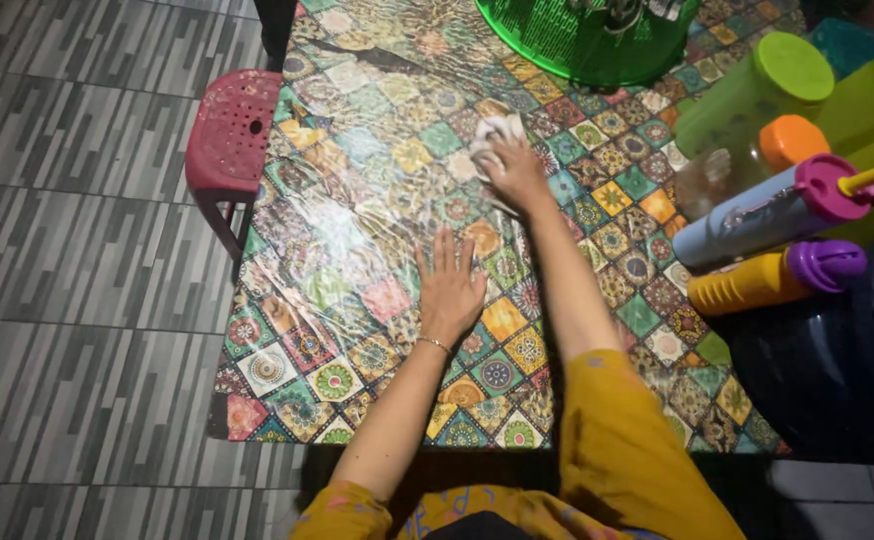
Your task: Wiping a dining table covered with a patterned plastic tablecloth using a white cloth.
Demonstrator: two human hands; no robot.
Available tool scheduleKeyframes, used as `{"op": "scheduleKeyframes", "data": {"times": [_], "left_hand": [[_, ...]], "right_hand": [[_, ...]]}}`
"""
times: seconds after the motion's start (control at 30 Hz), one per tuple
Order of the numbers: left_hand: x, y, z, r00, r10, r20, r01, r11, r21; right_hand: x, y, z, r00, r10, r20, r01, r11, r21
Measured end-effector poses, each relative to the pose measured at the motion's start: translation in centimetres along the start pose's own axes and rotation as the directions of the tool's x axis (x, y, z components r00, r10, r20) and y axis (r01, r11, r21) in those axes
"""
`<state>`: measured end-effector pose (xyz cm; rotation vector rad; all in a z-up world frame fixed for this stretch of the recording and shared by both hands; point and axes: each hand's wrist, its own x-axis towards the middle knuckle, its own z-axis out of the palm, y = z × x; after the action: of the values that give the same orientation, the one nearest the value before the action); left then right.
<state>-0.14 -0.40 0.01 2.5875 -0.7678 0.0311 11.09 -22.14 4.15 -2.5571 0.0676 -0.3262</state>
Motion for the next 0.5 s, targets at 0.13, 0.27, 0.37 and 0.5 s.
{"op": "scheduleKeyframes", "data": {"times": [0.13,0.27,0.37,0.5], "left_hand": [[0.1,-0.1,0.2,1.0,0.017,-0.013,-0.017,1.0,0.019],[-0.2,0.1,-0.3,1.0,0.003,-0.017,-0.003,1.0,-0.007],[-0.3,-0.1,-0.3,0.999,-0.001,-0.043,0.001,1.0,-0.002],[-0.2,0.0,-0.5,0.997,0.019,-0.075,-0.019,1.0,0.006]], "right_hand": [[0.5,1.8,2.0,0.99,0.127,0.058,-0.126,0.992,-0.026],[-1.6,4.9,0.6,0.947,-0.306,0.096,0.3,0.951,0.07],[-0.8,3.9,-0.2,0.983,-0.145,0.11,0.139,0.988,0.061],[1.8,3.4,3.0,0.995,0.077,0.071,-0.065,0.985,-0.162]]}}
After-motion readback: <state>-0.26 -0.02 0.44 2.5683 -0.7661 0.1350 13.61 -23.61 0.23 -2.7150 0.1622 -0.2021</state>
